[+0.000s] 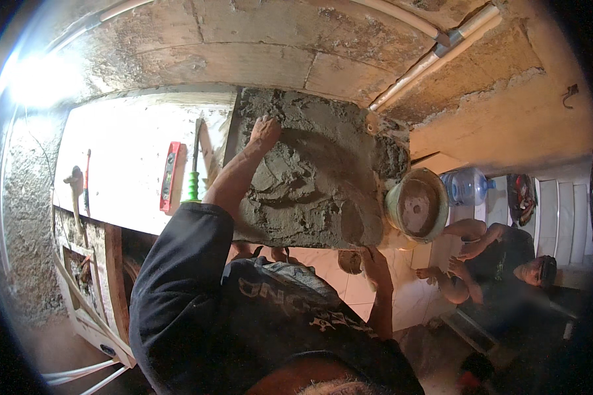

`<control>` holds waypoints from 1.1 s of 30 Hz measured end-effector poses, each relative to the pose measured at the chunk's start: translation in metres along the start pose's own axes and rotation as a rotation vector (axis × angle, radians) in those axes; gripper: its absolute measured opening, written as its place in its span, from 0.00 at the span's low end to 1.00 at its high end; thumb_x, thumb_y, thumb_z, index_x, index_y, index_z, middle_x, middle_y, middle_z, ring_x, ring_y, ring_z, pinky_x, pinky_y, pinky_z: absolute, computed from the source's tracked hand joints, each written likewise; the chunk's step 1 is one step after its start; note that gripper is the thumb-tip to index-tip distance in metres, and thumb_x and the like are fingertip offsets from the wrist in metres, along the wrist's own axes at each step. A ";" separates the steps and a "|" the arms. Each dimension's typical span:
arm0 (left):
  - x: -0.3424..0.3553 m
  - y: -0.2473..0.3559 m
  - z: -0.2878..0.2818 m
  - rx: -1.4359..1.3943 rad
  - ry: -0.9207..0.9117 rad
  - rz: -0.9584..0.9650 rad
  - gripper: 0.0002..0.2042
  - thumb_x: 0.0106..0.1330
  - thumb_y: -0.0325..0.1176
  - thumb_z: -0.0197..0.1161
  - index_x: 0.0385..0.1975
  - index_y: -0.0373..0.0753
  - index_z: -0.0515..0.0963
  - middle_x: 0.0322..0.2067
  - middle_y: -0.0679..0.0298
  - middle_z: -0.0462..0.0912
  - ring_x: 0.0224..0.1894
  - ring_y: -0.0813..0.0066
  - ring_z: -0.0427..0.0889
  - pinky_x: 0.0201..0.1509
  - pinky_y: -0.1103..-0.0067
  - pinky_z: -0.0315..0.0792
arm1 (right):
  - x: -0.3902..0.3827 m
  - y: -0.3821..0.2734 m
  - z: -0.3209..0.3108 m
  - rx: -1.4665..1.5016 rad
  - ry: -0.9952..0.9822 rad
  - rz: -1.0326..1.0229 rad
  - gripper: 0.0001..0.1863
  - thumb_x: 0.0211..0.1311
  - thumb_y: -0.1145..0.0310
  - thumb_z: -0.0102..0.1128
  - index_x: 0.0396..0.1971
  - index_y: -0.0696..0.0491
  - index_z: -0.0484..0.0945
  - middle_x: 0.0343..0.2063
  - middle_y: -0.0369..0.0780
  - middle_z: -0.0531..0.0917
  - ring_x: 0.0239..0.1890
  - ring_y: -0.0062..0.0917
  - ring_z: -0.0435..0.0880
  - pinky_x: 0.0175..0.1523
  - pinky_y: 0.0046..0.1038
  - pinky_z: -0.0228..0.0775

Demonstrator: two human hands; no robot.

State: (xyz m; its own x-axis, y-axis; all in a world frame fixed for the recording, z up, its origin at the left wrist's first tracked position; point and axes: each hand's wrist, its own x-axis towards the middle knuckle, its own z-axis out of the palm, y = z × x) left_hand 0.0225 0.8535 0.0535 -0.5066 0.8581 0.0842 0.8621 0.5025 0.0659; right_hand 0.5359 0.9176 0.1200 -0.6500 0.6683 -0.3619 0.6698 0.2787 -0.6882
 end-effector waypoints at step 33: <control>-0.839 -0.359 -0.179 -1.178 1.704 -1.841 0.16 0.61 0.50 0.56 0.23 0.44 0.71 0.14 0.66 0.69 0.16 0.75 0.68 0.18 0.84 0.62 | 0.152 -0.179 0.022 -0.599 -0.178 0.083 0.29 0.64 0.51 0.41 0.57 0.57 0.64 0.54 0.53 0.69 0.57 0.48 0.67 0.58 0.46 0.61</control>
State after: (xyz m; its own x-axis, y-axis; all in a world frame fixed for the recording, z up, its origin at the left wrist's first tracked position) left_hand 0.1353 -0.0664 0.1372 -0.3423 -0.8406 -0.4199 -0.0534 -0.4288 0.9018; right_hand 0.3094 0.9546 0.1745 -0.6023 0.5936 -0.5338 0.7720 0.6033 -0.2002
